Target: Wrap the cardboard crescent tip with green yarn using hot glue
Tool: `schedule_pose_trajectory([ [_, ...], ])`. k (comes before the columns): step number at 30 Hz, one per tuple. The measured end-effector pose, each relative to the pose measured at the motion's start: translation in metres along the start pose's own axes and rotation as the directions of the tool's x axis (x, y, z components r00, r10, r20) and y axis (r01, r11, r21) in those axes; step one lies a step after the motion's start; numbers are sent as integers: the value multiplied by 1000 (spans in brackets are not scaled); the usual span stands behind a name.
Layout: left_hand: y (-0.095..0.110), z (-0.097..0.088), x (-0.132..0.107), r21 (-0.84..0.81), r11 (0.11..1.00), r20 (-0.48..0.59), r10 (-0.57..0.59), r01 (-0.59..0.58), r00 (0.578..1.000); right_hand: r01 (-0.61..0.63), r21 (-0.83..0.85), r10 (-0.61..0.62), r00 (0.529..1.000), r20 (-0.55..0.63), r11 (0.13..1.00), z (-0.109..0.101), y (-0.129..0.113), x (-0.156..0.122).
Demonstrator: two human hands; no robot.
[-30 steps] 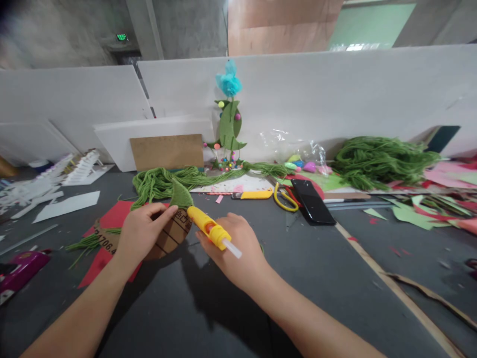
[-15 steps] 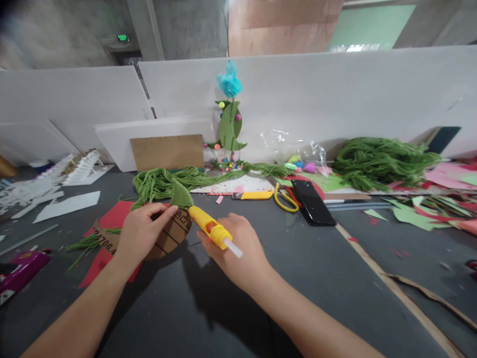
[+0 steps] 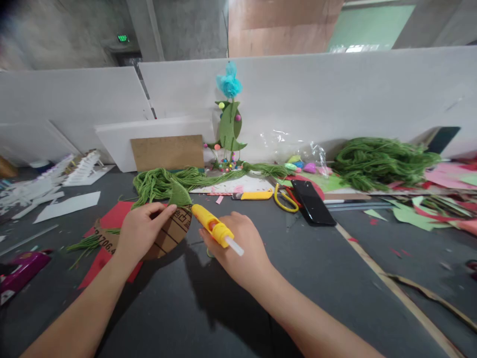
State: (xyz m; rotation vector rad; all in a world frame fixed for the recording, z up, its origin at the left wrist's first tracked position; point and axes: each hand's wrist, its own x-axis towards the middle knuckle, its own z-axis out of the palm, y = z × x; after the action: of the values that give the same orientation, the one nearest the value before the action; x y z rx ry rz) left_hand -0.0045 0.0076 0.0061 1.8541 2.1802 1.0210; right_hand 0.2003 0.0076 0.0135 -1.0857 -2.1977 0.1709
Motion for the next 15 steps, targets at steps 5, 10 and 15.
schedule_pose_trajectory([
  [5, -7, -4, 6, 56, 998, -1, -30, 30, 1000, 139, 71, -148, 980, 137, 988, -3, -2, 1],
  [10, -13, -7, 9, 118, 992, -69, -32, 40, 997, 390, 63, -379, 826, 417, 919, 13, -9, -11],
  [15, -8, -6, 5, 129, 992, -64, 10, -1, 998, 392, -6, -333, 788, 517, 920, 25, -10, -22],
])
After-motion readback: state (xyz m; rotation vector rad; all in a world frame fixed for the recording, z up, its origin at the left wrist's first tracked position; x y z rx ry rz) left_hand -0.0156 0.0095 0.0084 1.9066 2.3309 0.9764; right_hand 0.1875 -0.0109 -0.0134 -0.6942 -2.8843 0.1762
